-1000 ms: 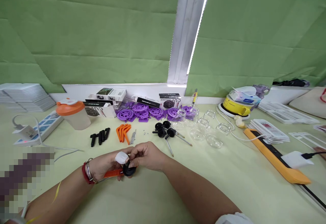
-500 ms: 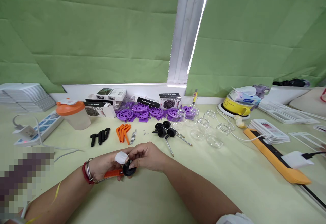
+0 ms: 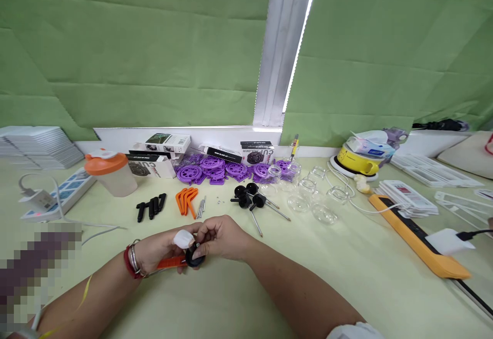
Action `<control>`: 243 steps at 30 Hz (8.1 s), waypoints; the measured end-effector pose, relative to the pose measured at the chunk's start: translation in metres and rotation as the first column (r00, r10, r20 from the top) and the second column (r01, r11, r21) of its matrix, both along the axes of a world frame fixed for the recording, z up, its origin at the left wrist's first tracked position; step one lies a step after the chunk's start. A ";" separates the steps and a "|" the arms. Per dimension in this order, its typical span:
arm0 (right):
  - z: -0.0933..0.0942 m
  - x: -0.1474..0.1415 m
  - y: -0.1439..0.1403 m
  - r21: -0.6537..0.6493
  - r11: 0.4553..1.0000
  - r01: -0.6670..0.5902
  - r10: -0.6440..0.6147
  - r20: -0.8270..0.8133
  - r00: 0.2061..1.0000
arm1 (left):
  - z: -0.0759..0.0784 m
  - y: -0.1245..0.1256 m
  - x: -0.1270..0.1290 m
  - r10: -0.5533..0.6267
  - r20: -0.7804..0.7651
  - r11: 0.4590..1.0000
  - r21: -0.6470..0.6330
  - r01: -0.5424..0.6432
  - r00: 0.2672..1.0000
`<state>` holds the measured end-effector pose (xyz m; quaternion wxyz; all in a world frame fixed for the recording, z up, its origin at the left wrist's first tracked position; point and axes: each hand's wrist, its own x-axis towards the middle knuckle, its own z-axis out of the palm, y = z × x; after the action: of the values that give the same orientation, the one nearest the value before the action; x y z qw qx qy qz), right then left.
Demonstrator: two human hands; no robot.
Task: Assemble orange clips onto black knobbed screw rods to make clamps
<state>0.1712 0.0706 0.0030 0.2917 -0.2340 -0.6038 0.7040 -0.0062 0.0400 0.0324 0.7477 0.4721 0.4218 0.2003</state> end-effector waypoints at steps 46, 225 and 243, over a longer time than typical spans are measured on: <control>-0.002 0.000 -0.001 -0.002 1.000 -0.007 0.007 -0.003 1.000 | -0.007 0.004 -0.006 0.009 0.060 0.999 -0.031 -0.007 0.998; -0.016 -0.049 -0.059 0.688 0.458 -0.563 -0.284 0.714 0.640 | -0.026 0.069 -0.129 0.564 -0.826 0.826 0.563 0.032 -0.011; 0.030 0.047 0.037 0.709 0.700 -0.079 -0.699 0.704 0.127 | -0.033 0.075 -0.128 0.552 -0.834 0.829 0.550 0.101 0.006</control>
<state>0.2177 0.1080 0.0333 0.0577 -0.6421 -0.7603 0.0795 -0.1345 0.1153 -0.0007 0.0643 0.5598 0.8253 0.0375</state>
